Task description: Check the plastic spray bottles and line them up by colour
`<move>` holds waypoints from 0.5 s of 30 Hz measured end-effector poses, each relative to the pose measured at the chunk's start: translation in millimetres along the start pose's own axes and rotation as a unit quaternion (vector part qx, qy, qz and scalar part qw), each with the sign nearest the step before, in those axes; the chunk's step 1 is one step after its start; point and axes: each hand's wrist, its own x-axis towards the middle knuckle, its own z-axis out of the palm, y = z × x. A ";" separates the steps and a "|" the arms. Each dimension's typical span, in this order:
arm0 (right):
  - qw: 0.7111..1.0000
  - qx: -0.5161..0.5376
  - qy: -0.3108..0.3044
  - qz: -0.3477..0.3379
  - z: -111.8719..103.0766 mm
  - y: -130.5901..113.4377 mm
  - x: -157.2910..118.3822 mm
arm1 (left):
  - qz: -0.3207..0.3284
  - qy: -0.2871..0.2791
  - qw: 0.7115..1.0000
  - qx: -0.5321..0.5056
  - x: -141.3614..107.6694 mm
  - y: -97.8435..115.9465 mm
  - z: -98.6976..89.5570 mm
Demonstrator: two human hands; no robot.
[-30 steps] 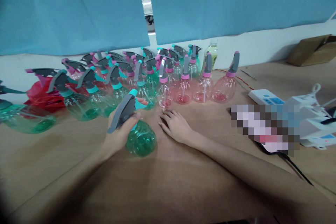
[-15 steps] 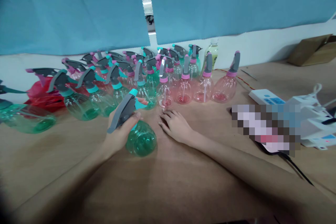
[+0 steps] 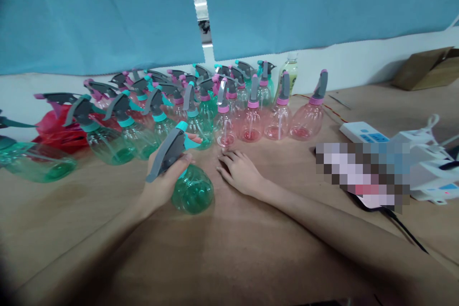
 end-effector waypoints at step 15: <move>1.000 -0.011 -0.001 0.003 0.7 -0.3 -0.1 | 0.002 0.002 1.000 0.022 1.1 3.9 -0.4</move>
